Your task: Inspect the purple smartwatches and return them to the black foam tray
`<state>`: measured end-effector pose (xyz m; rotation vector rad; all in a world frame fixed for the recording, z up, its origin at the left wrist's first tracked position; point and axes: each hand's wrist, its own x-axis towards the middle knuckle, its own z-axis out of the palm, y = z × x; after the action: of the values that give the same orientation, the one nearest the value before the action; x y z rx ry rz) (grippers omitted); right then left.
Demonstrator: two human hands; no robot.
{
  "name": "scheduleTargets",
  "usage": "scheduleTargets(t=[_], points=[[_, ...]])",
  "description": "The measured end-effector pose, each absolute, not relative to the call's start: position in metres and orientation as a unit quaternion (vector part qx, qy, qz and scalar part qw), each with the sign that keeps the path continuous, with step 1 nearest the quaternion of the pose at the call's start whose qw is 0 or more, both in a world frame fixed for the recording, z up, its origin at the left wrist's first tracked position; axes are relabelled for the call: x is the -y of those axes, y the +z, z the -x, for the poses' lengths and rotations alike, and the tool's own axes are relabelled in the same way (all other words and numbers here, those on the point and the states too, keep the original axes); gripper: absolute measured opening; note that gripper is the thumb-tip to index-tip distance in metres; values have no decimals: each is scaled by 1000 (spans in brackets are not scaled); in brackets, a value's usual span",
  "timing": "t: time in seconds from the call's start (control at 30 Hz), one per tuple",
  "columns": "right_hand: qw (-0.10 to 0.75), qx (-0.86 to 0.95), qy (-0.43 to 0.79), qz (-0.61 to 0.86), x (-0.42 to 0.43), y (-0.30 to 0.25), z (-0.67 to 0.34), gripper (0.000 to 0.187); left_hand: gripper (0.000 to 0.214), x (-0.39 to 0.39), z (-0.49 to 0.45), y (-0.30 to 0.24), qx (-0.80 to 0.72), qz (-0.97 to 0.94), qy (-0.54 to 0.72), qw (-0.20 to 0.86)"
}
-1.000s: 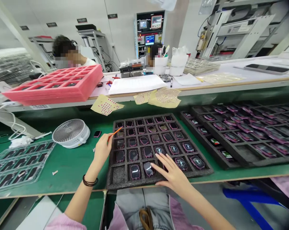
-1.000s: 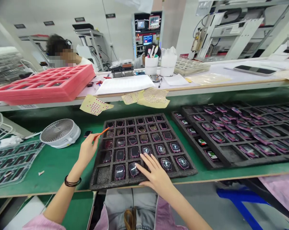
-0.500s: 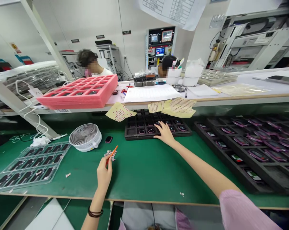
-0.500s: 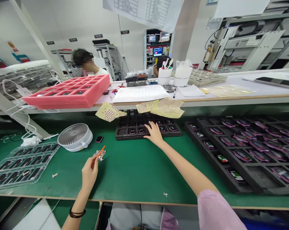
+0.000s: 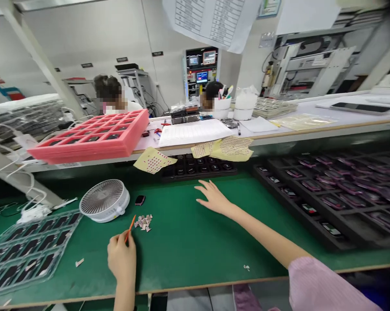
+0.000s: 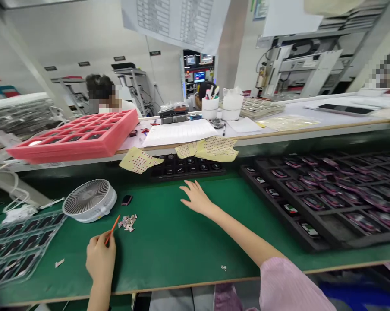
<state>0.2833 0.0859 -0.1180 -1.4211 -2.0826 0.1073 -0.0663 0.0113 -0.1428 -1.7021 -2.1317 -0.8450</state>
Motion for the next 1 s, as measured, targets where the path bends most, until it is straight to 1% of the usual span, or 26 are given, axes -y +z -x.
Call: scheduleTargets(t=[0.07,0.1,0.17,0.2,0.27,0.33,0.4,0.47,0.5,0.57,0.63,0.7,0.77,0.83,0.87,0.93,1.0], points=[[314,792,-3,524,-42,-109,-307,37,29,-11,67,-143,744,592,-268,154],[336,770,-30,541,-20,-104,-322,36,29,-11,67,-142,744,596,-260,154],[409,688,-85,593,22,-96,-356,35,30,-12,62,-138,740,599,-261,158],[463,621,-122,621,42,-95,-375,34,32,-13,57,-135,736,598,-275,162],[543,469,-198,667,79,-100,-414,34,35,-17,42,-129,705,614,-319,156],[603,307,-229,700,111,-110,-453,36,34,-24,14,-123,636,672,-366,102],[704,132,-185,673,135,-122,-492,41,31,-30,-28,-118,540,746,-389,-14],[789,2,-89,608,151,-130,-528,46,29,-31,-82,-113,450,795,-369,-170],[807,-26,-45,588,157,-132,-545,45,27,-29,-111,-111,405,814,-332,-253],[823,-45,47,564,164,-132,-572,35,24,-21,-172,-106,312,822,-249,-405],[832,-46,141,534,169,-129,-591,25,26,-13,-230,-104,266,781,-184,-534],[842,-53,219,491,174,-126,-601,20,31,-9,-282,-105,276,701,-148,-641],[848,-71,257,459,179,-124,-608,16,38,-9,-326,-109,299,583,-131,-744],[848,-88,259,453,184,-121,-614,11,38,-11,-363,-114,316,463,-133,-817],[848,-93,260,453,185,-119,-617,9,35,-11,-378,-116,326,414,-137,-839],[845,-95,270,451,184,-114,-627,7,25,-11,-401,-118,345,357,-143,-856],[841,-89,284,452,179,-107,-638,6,14,-12,-418,-119,361,347,-147,-853]])
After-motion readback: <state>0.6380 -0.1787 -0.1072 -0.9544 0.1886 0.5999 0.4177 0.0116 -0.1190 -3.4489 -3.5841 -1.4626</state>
